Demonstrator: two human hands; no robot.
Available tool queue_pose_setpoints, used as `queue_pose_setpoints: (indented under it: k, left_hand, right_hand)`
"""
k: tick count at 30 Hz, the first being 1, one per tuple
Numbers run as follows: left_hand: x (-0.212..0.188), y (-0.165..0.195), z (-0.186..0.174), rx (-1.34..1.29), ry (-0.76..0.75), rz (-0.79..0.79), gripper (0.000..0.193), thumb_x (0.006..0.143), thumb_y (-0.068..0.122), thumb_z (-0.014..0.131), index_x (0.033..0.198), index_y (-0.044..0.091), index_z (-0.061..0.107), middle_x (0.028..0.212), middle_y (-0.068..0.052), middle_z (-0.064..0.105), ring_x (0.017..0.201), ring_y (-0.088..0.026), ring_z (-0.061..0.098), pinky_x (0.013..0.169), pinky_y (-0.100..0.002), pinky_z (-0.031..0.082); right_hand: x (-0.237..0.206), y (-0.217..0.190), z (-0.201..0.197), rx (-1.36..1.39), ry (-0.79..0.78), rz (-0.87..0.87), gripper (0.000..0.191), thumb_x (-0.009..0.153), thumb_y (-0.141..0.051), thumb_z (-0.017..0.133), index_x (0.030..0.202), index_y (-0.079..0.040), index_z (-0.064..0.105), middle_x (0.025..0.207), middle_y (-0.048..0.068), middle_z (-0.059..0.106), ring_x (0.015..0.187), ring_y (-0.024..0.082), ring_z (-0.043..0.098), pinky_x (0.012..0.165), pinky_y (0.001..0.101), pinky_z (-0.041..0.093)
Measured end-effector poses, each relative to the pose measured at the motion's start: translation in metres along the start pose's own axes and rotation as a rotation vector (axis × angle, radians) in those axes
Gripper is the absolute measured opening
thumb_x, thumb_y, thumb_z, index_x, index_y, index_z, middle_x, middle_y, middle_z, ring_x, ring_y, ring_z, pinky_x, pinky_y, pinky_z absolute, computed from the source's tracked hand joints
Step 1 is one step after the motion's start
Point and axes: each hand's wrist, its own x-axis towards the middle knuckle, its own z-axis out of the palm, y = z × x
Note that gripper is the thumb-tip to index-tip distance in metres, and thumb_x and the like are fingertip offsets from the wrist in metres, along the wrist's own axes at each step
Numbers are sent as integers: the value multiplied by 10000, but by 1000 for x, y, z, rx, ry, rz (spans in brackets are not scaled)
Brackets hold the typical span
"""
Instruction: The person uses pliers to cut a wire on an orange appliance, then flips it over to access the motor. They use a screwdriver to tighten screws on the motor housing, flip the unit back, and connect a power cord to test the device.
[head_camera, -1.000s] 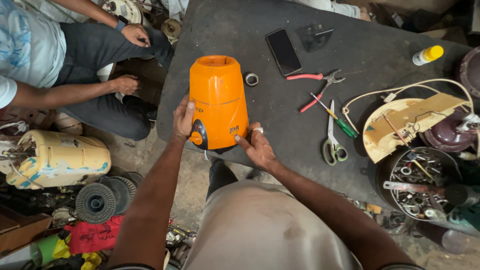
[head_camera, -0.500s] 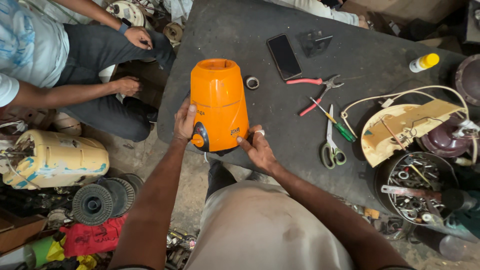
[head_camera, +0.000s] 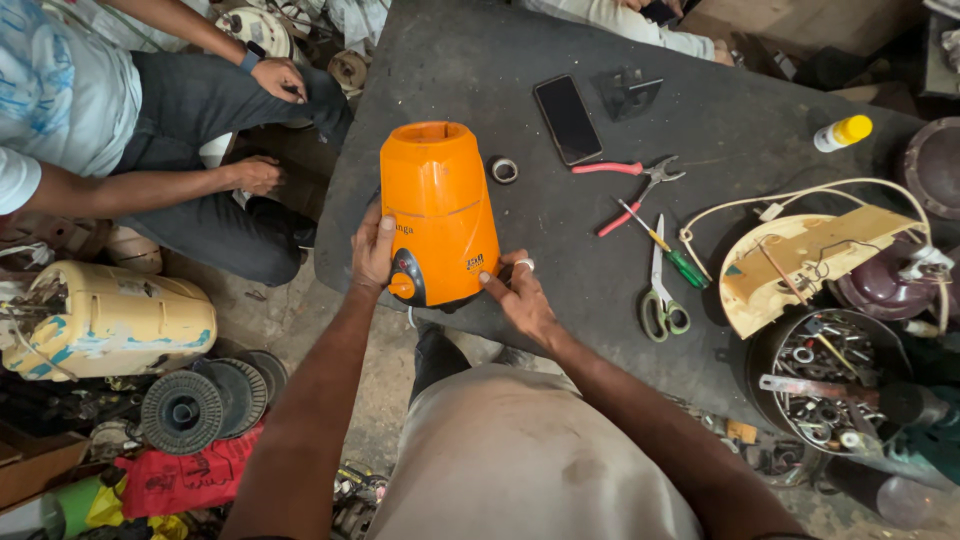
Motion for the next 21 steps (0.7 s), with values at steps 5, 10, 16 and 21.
queue_pose_setpoints:
  k: [5, 10, 16, 21]
  left_hand:
    - [-5, 2, 2, 37, 22, -13, 649, 1026, 558, 476, 1444, 70, 569, 1348, -183, 685, 1276, -333, 642, 1063, -410, 472]
    - [-6, 2, 4, 35, 29, -64, 662, 1005, 589, 471, 1421, 87, 586, 1303, -171, 712, 1226, -321, 674, 1045, -414, 493]
    - [-6, 5, 6, 47, 40, -27, 642, 1018, 570, 491, 1424, 82, 584, 1334, -186, 694, 1262, -330, 655, 1041, -414, 492]
    - [-5, 13, 11, 78, 35, -86, 664, 985, 591, 530, 1443, 112, 572, 1339, -186, 693, 1271, -337, 661, 1036, -419, 504]
  right_hand:
    - [-2, 0, -2, -21, 14, 41, 380, 967, -292, 683, 1145, -35, 467, 930, 137, 644, 854, 218, 631, 799, 389, 524]
    - [-3, -5, -2, -44, 25, 60, 397, 972, -299, 680, 1178, -30, 473, 935, 139, 644, 853, 216, 629, 796, 382, 518]
    - [-31, -45, -4, -381, 137, -258, 499, 907, -263, 721, 1299, -24, 525, 986, 187, 618, 877, 338, 628, 789, 441, 523]
    - [-46, -83, 3, -614, -221, -732, 460, 900, -249, 715, 1318, -94, 603, 1068, 151, 601, 993, 356, 642, 864, 489, 514]
